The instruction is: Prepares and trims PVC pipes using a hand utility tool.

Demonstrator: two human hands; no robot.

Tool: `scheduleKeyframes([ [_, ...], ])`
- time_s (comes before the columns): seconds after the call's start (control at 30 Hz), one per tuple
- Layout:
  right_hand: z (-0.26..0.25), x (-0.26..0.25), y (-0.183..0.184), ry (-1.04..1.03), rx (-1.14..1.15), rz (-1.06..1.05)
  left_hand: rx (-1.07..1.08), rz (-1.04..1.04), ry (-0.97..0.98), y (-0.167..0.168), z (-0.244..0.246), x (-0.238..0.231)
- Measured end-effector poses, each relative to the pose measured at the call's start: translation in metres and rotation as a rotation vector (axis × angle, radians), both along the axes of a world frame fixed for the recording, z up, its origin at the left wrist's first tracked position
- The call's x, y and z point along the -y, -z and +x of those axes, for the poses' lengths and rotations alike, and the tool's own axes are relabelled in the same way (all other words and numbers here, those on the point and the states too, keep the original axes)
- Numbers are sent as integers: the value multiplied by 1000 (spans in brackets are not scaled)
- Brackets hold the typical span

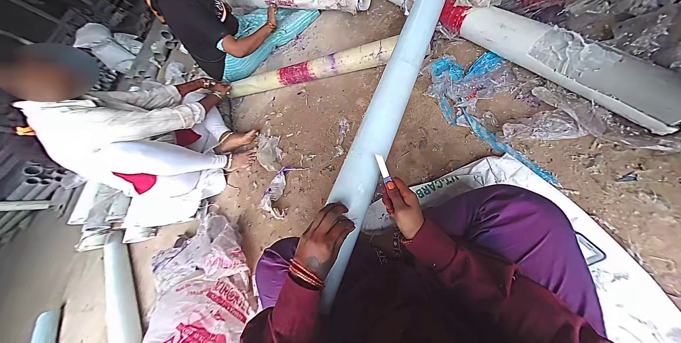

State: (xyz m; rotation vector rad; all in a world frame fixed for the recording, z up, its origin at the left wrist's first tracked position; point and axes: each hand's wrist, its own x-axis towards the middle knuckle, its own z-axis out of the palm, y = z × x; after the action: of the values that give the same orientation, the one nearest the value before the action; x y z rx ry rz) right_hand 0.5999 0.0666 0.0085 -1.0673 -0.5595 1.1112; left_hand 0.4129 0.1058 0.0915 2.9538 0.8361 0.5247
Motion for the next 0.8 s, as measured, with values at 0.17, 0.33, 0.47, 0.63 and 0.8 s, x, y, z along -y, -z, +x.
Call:
scheduleKeyframes([
  [0.17, 0, -1, 1, -5, 11, -6, -96, 215, -34, 1, 7, 1],
  [0.33, 1, -2, 0, -10, -3, -12, -134, 255, -38, 1, 5, 0],
  [0.47, 3, -3, -2, -11, -57, -34, -43, 128, -25, -4, 4, 3],
  [0.63, 2, -4, -2, 4, -68, -26, 12, -18, -40, -11, -5, 11],
  [0.8, 2, -4, -1, 7, -59, -14, 26, -34, -49, -12, -8, 14],
])
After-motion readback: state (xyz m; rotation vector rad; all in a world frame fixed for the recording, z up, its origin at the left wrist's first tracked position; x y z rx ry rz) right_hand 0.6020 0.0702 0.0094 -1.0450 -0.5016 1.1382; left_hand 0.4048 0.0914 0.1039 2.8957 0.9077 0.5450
